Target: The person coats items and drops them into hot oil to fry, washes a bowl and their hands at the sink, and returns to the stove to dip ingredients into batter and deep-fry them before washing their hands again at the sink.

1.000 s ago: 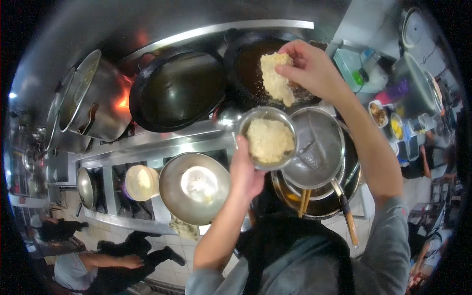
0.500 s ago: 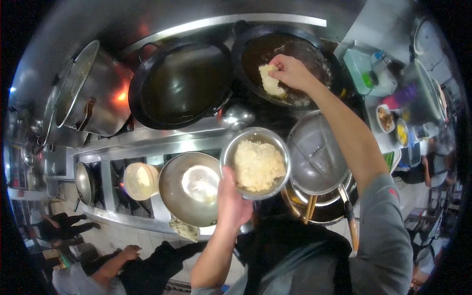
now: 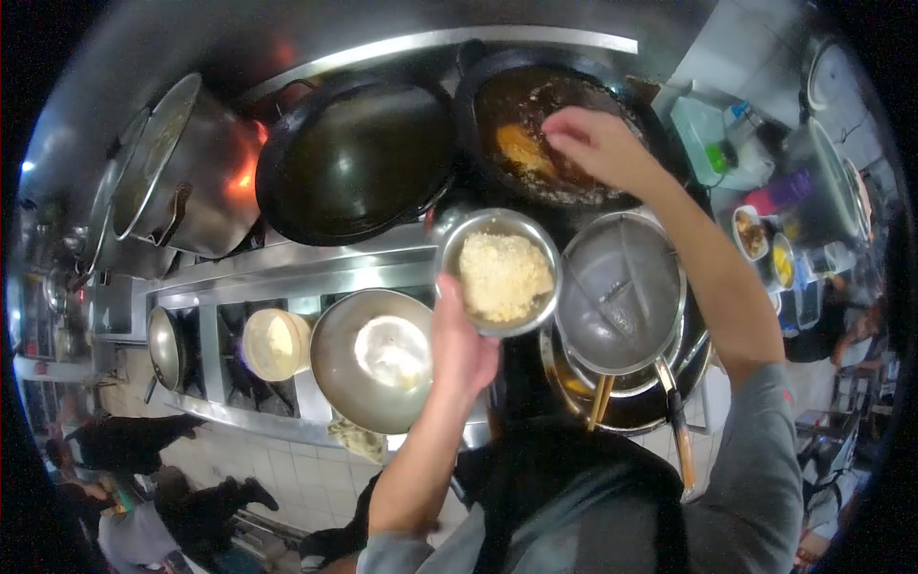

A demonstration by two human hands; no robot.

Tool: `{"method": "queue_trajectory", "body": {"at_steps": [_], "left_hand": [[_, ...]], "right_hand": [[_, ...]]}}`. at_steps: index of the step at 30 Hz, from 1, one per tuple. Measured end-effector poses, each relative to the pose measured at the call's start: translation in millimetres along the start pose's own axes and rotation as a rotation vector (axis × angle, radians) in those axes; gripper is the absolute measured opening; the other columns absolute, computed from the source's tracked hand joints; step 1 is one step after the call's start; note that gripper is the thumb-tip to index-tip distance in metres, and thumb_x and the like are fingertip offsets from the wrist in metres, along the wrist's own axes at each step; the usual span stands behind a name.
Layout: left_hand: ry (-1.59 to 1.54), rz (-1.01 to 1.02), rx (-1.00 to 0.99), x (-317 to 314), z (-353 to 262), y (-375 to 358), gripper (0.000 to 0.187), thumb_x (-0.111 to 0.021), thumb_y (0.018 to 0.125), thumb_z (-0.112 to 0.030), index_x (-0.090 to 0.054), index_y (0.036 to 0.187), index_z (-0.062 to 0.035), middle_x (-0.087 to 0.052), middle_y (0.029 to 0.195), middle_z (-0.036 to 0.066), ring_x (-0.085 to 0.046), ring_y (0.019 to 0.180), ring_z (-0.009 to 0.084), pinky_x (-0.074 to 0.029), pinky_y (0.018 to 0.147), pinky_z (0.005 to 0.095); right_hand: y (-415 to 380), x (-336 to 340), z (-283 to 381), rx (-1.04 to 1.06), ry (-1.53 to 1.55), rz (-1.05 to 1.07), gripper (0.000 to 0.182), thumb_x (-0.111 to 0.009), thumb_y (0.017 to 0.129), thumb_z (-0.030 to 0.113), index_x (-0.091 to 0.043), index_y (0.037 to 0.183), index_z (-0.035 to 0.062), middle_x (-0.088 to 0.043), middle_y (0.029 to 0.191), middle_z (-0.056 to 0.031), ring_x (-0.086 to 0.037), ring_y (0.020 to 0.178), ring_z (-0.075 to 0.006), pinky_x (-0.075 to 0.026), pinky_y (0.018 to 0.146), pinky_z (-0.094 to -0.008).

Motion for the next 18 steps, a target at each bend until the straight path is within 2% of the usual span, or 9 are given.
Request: {"method": "queue_trajectory", "body": {"at_steps": [1,5,6,7,10,15,18], "left_hand": [[0.002,0.003,-0.003,-3,0,2,0.062,-0.033,0.105,-0.052,-0.036,0.147,-0.0066,-0.05,0.145,0.012,-0.05,0.133,0.0275,-0.041,0.111,0.0461],[0.022,0.062,-0.02,-11,1,5,0.061,-0.033,0.105,-0.052,-0.034,0.148,-0.0071,-0.049,0.145,0.012,-0.05,0.132,0.0283,-0.045,0.108,0.0471],[0.026,0.071,-0.028,-12,2,5,0.061,-0.034,0.106,-0.051,-0.033,0.148,-0.0072,-0.048,0.145,0.012,-0.05,0.132,0.0285,-0.046,0.107,0.0475],[0.027,0.078,-0.028,-11,3,4,0.061,-0.034,0.106,-0.051,-0.033,0.148,-0.0072,-0.048,0.145,0.012,-0.05,0.132,0.0285,-0.046,0.107,0.0475],[0.09,0.094,-0.055,-8,8,4,0.061,-0.035,0.106,-0.051,-0.032,0.149,-0.0073,-0.047,0.144,0.013,-0.05,0.132,0.0281,-0.045,0.107,0.0473],[0.168,0.016,-0.101,-8,15,-2,0.058,-0.035,0.106,-0.048,-0.032,0.149,-0.009,-0.048,0.143,0.012,-0.051,0.13,0.0271,-0.046,0.106,0.0463],[0.103,0.081,-0.118,-10,13,-3,0.057,-0.036,0.106,-0.048,-0.033,0.149,-0.0098,-0.048,0.143,0.012,-0.05,0.131,0.0272,-0.047,0.105,0.0461]], "right_hand": [[-13,0,11,0.015,0.083,0.047,0.023,-0.064,0.092,0.02,-0.068,0.11,0.0046,-0.071,0.098,-0.0136,-0.069,0.089,-0.0249,-0.054,0.08,-0.0367],[-57,-6,58,0.138,0.057,0.181,0.025,-0.066,0.091,0.021,-0.067,0.106,0.0013,-0.069,0.098,-0.0167,-0.068,0.09,-0.0315,-0.054,0.081,-0.0397],[-63,-9,59,0.188,-0.007,0.28,0.032,-0.065,0.091,0.024,-0.065,0.112,0.0007,-0.067,0.106,-0.0181,-0.065,0.098,-0.0356,-0.052,0.087,-0.0428],[-70,-10,65,0.187,-0.012,0.275,0.032,-0.065,0.091,0.024,-0.065,0.112,0.0007,-0.067,0.106,-0.0181,-0.065,0.098,-0.0356,-0.052,0.087,-0.0428],[-89,-20,79,0.153,0.011,0.34,0.049,-0.066,0.09,0.033,-0.059,0.127,0.0013,-0.062,0.119,-0.0225,-0.059,0.113,-0.0378,-0.047,0.096,-0.0453],[-97,-43,81,0.203,-0.062,0.303,0.057,-0.069,0.088,0.037,-0.056,0.129,-0.0006,-0.061,0.12,-0.025,-0.058,0.114,-0.0403,-0.046,0.099,-0.0457],[-99,-46,85,0.238,-0.12,0.304,0.061,-0.07,0.086,0.037,-0.054,0.132,-0.0008,-0.061,0.122,-0.0247,-0.057,0.116,-0.0405,-0.045,0.1,-0.0458]]}}
Point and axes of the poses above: each hand's wrist, its own y-axis towards the middle knuckle, its own x-axis out of the back of the hand, z = x × y, the point moved 1 cm from there along y, towards the middle knuckle
